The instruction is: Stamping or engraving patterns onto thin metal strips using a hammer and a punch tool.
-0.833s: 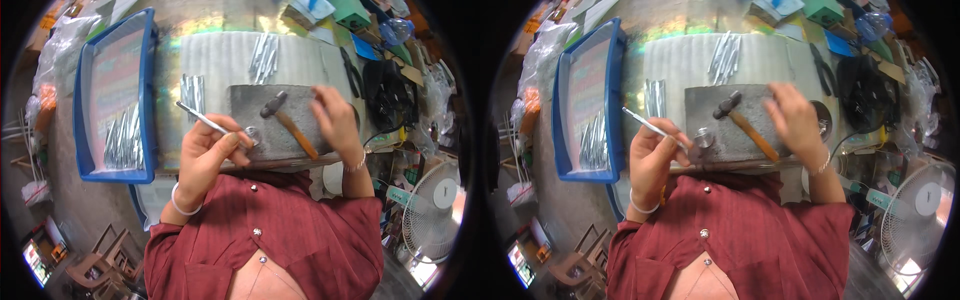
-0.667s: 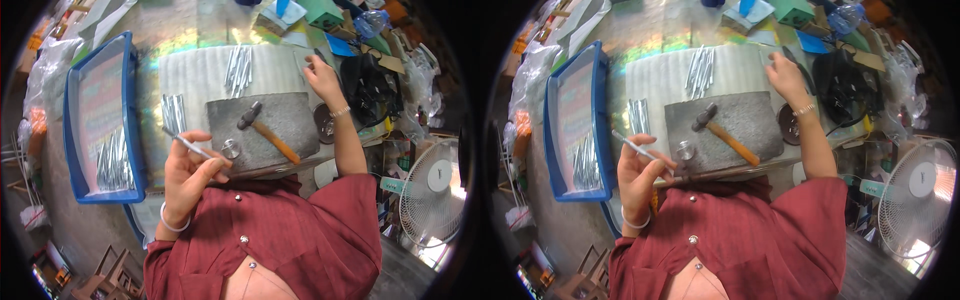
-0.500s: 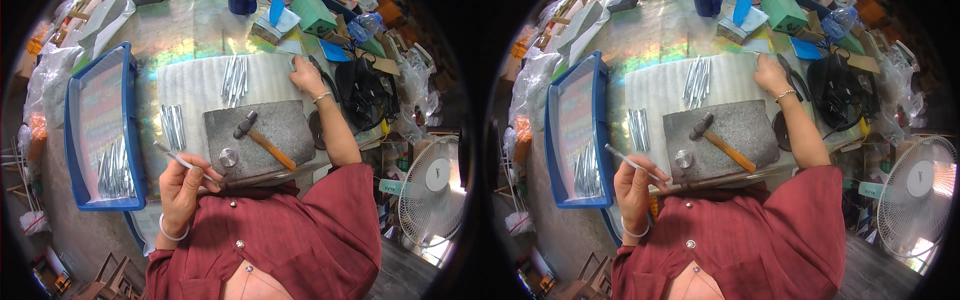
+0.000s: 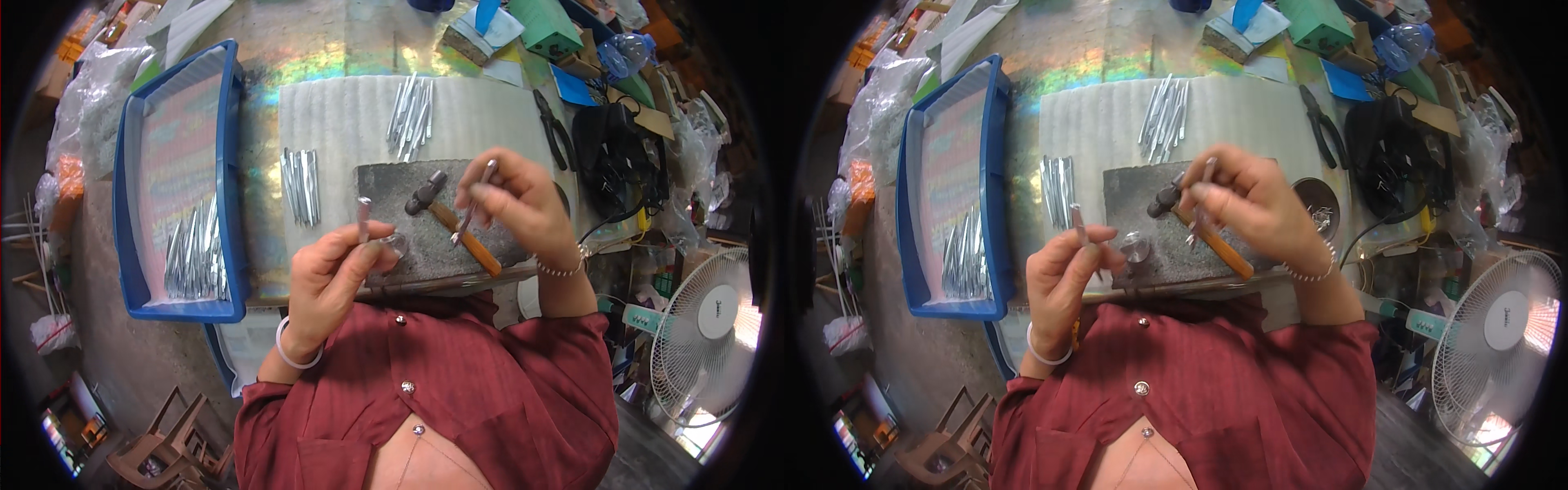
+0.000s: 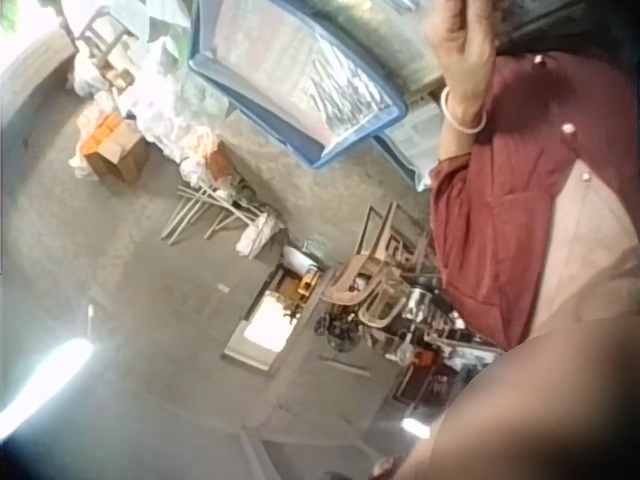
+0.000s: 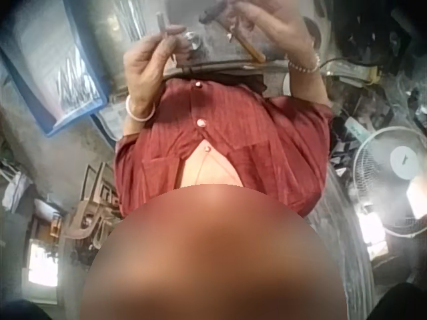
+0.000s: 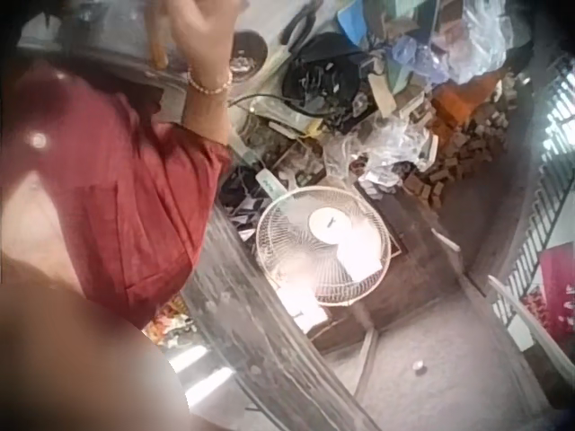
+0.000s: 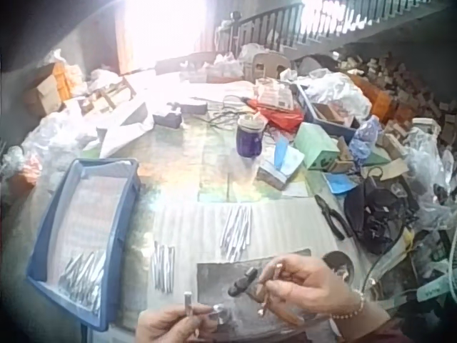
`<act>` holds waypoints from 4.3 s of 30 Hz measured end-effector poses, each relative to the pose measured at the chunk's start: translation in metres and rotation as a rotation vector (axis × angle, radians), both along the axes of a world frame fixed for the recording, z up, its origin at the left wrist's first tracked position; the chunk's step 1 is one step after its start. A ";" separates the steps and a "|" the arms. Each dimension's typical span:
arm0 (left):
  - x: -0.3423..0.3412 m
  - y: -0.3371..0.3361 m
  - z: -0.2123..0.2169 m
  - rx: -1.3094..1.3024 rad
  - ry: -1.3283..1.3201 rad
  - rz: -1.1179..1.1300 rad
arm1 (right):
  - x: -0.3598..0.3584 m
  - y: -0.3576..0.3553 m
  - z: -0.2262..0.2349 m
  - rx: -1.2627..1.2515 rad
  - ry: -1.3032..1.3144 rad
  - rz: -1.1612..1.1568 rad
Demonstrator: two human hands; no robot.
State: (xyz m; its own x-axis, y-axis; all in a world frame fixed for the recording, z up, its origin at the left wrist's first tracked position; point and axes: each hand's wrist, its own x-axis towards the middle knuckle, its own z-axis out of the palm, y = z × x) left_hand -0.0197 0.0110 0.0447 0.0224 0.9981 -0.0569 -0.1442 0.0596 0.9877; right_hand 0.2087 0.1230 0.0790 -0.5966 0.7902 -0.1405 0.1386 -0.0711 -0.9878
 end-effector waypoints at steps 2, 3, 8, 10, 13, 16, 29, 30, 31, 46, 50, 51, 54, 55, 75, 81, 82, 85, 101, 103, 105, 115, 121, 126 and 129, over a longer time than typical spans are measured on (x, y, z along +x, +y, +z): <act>0.001 0.001 -0.002 0.005 -0.023 -0.014 | -0.016 -0.016 0.001 -0.073 0.052 0.044; 0.003 0.000 -0.002 0.020 -0.052 -0.044 | -0.021 -0.022 0.002 -0.158 0.093 0.055; 0.007 -0.009 0.001 0.004 -0.213 0.032 | -0.041 -0.041 -0.003 -0.155 0.177 0.108; 0.006 -0.012 -0.002 0.020 -0.162 0.017 | -0.048 -0.048 -0.003 -0.117 0.158 0.084; 0.005 -0.017 -0.006 0.050 -0.122 0.014 | -0.054 -0.053 -0.008 0.072 0.112 0.054; 0.004 -0.020 -0.010 0.073 -0.081 0.024 | -0.056 -0.050 -0.010 0.424 0.068 0.053; 0.008 -0.022 -0.006 0.050 -0.221 -0.005 | -0.058 -0.061 -0.008 0.639 0.057 -0.061; 0.008 -0.023 -0.005 0.047 -0.221 -0.006 | -0.058 -0.061 -0.008 0.637 0.056 -0.062; 0.007 -0.023 -0.004 0.063 -0.212 -0.020 | -0.059 -0.061 -0.008 0.653 0.061 -0.056; -0.001 -0.010 0.001 -0.230 -0.221 -0.161 | -0.063 -0.048 -0.023 -0.359 0.174 -0.006; -0.004 -0.004 0.000 -0.312 -0.236 -0.191 | -0.065 -0.045 -0.036 -0.547 0.249 -0.062; -0.005 -0.002 0.002 -0.314 -0.238 -0.189 | -0.066 -0.045 -0.038 -0.550 0.247 -0.061; -0.007 0.000 0.004 -0.404 -0.232 -0.217 | -0.066 -0.045 -0.041 -0.631 0.332 -0.077; -0.007 0.001 0.003 -0.404 -0.233 -0.215 | -0.067 -0.047 -0.041 -0.632 0.331 -0.075; -0.003 0.013 0.003 -0.439 -0.240 -0.321 | -0.057 -0.056 -0.052 -0.666 0.408 -0.216; 0.000 0.014 -0.001 -0.452 -0.260 -0.324 | -0.055 -0.057 -0.055 -0.655 0.407 -0.233; 0.000 0.015 -0.001 -0.451 -0.258 -0.326 | -0.055 -0.057 -0.054 -0.653 0.409 -0.235; 0.001 0.017 -0.002 -0.457 -0.271 -0.323 | -0.054 -0.055 -0.054 -0.653 0.395 -0.245; -0.007 0.016 0.010 -0.182 -0.219 0.110 | 0.014 0.081 -0.032 0.233 0.089 -0.405; -0.009 0.009 0.001 -0.095 -0.232 0.193 | 0.039 0.128 -0.042 0.264 -0.208 -0.413; -0.014 0.003 -0.006 -0.014 -0.243 0.288 | 0.055 0.163 -0.070 0.298 -0.417 -0.429; -0.015 -0.002 -0.017 -0.230 -0.872 0.325 | -0.019 0.035 -0.021 0.297 -0.217 0.072; -0.002 -0.008 -0.034 -0.319 -0.979 0.128 | -0.045 -0.042 -0.036 -0.291 0.341 0.084; -0.001 -0.031 -0.022 -0.296 -0.391 -0.128 | -0.056 -0.054 -0.034 -0.371 0.299 0.072; -0.006 -0.040 -0.019 -0.249 -0.249 -0.160 | -0.062 -0.059 -0.036 -0.410 0.220 0.096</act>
State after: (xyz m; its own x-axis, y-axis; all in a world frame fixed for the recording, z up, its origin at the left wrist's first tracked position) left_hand -0.0255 -0.0294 0.0259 0.2200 0.9371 -0.2709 -0.3469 0.3347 0.8761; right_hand 0.1469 0.0637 0.0427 -0.7146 0.6357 -0.2920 -0.0456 -0.4588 -0.8874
